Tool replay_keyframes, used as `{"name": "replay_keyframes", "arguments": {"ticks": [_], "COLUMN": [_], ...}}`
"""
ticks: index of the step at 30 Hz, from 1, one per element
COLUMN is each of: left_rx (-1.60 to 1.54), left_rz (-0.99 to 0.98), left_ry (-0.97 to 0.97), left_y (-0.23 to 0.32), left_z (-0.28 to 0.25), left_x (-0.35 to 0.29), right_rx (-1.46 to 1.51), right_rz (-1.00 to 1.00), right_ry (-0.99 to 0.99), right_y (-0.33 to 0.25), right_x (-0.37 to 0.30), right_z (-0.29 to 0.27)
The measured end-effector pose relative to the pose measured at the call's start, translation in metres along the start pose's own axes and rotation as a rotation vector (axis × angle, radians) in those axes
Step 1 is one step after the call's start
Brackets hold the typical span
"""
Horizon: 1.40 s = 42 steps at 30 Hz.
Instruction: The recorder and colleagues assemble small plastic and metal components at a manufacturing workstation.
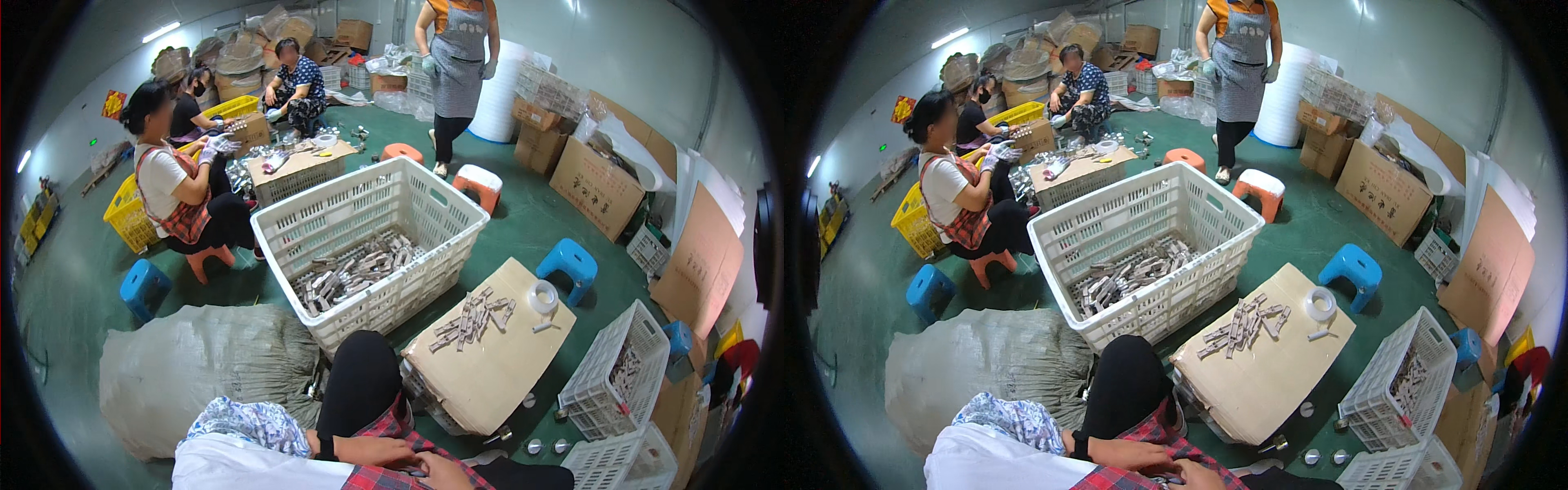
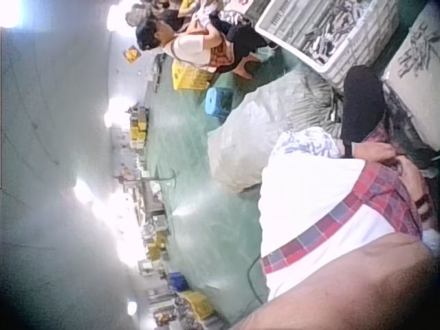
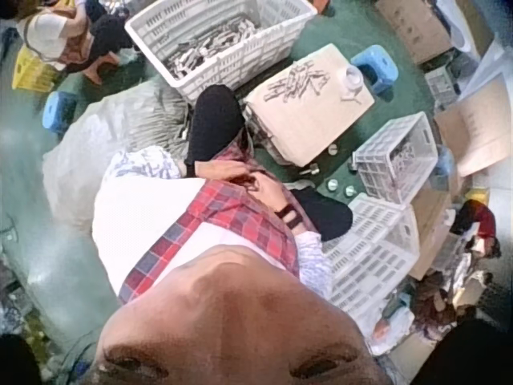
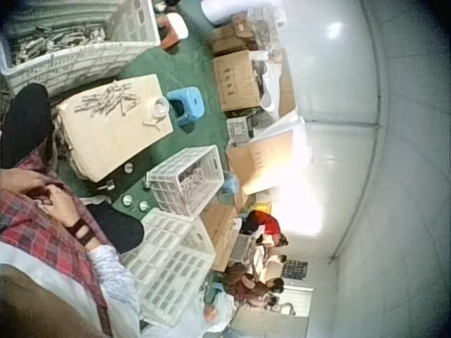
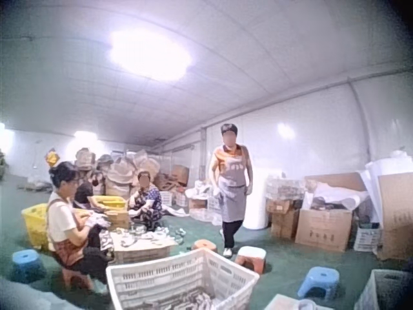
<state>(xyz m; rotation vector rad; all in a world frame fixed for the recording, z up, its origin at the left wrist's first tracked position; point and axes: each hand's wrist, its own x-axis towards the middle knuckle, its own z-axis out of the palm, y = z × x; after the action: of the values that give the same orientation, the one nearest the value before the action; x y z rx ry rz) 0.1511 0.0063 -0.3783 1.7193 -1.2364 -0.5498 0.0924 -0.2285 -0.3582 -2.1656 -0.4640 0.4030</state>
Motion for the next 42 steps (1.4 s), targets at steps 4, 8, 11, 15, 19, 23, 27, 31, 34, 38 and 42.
{"name": "replay_keyframes", "arguments": {"ticks": [4,8,11,15,19,23,27,31,34,38,42], "left_rx": [0.099,0.51,0.533,0.11,-0.054,-0.132,-0.095,0.045,0.131,0.191,0.171], "left_rz": [-0.047,0.007,0.158,0.022,0.138,-0.026,-0.02,0.044,0.163,0.254,0.225], "left_ry": [-0.208,-0.358,-0.221,-0.469,-0.55,-0.583,-0.595,-0.545,-0.66,-0.746,-0.673], "left_y": [-0.024,-0.011,-0.023,-0.019,-0.006,-0.014,-0.015,-0.084,-0.081,-0.079,-0.075], "left_z": [0.023,0.016,0.022,0.012,-0.017,-0.024,-0.007,0.013,-0.017,-0.034,-0.021], "left_x": [0.009,0.04,0.029,0.024,0.037,0.043,0.046,0.045,0.066,0.089,0.065], "right_rx": [0.197,-0.462,-0.392,-0.338,-0.378,-0.277,-0.175,-0.115,-0.087,-0.016,0.092], "right_rz": [0.054,0.01,0.212,-0.027,-0.175,-0.201,-0.218,-0.236,-0.233,-0.259,-0.33], "right_ry": [-0.276,0.085,-0.177,-0.173,-0.167,-0.214,-0.263,-0.206,-0.126,-0.124,-0.331], "right_y": [-0.01,0.056,0.036,0.044,0.045,0.056,0.069,0.088,0.103,0.119,0.129], "right_x": [-0.004,-0.027,-0.032,-0.048,-0.04,-0.025,-0.033,-0.015,-0.006,-0.004,-0.005], "right_z": [-0.027,0.046,0.03,0.016,0.01,0.021,0.031,0.036,0.03,0.033,0.033]}}
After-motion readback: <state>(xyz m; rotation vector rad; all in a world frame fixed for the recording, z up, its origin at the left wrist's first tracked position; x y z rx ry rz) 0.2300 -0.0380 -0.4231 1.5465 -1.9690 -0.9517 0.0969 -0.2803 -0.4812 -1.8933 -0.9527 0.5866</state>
